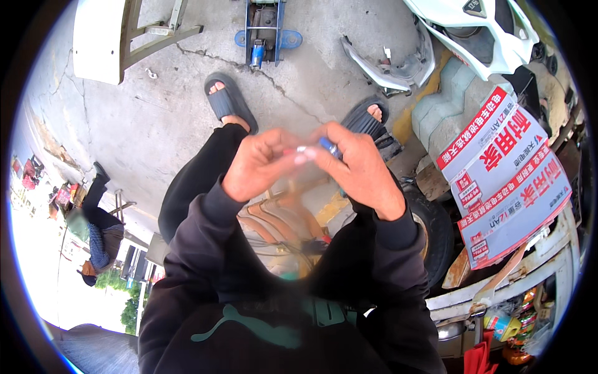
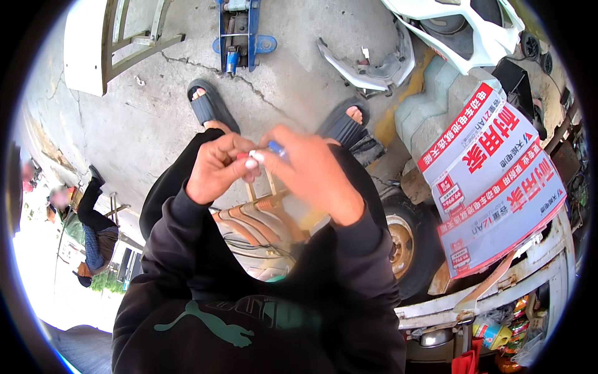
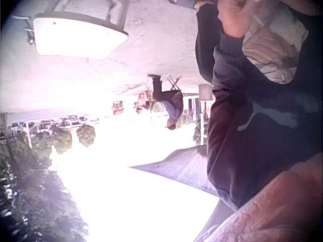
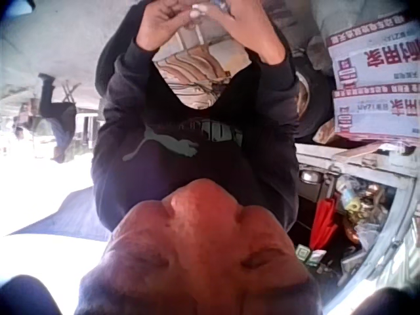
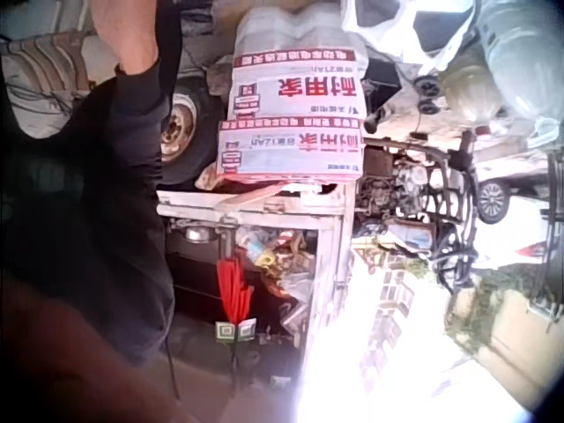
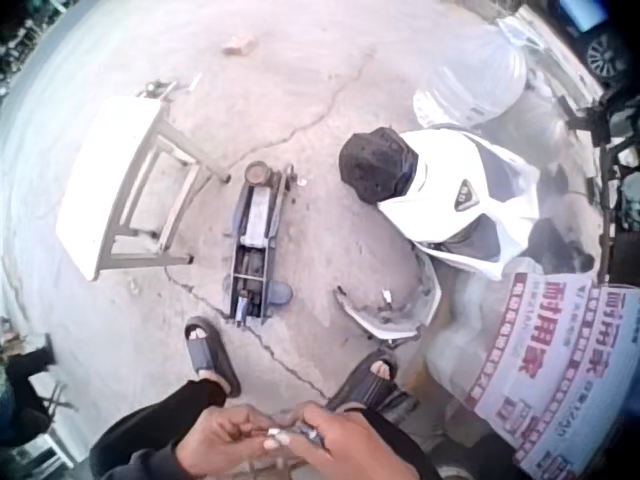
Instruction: The person sits on the ground and applies glue from a small tube onto a white plastic panel. They squeeze the tube to dispense the adhesive onto specific spots on the panel's surface.
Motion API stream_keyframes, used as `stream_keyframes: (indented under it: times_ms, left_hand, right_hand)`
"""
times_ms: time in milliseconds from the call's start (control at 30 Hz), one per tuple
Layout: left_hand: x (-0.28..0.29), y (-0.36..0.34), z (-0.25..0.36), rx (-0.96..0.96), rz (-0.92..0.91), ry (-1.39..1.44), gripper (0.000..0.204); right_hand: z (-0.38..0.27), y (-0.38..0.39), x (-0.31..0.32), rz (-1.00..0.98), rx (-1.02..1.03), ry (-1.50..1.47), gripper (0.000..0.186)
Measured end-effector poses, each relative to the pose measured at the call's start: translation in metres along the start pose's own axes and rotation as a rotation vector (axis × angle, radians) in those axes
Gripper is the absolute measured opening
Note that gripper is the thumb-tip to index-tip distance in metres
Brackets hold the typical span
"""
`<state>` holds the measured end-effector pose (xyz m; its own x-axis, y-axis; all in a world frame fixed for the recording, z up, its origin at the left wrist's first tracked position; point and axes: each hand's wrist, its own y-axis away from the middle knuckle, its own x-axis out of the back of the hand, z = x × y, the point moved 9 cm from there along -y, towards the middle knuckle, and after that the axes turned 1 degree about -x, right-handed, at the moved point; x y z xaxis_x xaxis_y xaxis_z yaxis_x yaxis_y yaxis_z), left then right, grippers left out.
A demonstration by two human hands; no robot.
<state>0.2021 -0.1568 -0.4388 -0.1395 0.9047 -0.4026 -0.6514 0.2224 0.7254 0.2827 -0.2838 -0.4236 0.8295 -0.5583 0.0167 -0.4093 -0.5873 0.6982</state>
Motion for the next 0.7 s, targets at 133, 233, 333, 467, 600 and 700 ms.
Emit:
stream_keyframes:
  times_ms: [133, 233, 333, 467, 600, 700]
  left_hand:
    - [-0.001, 0.007, -0.008, 0.05, 0.118, 0.065, 0.02]
    - [-0.006, 0.001, -0.015, -0.092, 0.017, 0.168, 0.043]
    - [0.018, 0.015, -0.17, 0.019, 0.012, -0.786, 0.083]
    - [-0.004, 0.084, -0.339, -0.073, -0.243, -1.025, 0.074]
    - [-0.037, 0.072, -0.378, 0.277, -0.507, -0.999, 0.07]
    - [-0.056, 0.072, -0.432, 0.259, -0.663, -1.082, 0.053]
  right_hand:
    - [0.002, 0.0, 0.002, 0.034, 0.101, 0.111, 0.023]
    - [-0.001, 0.005, 0.023, 0.096, 0.036, -0.031, 0.022]
    - [0.016, 0.013, 0.047, 0.34, -0.016, -0.348, 0.018]
    - [0.008, 0.022, 0.053, 0.382, -0.089, -0.78, 0.016]
    - [0.007, 0.047, 0.053, 0.41, 0.051, -0.778, 0.021]
    - [-0.003, 0.063, 0.041, 0.439, 0.066, -0.781, 0.019]
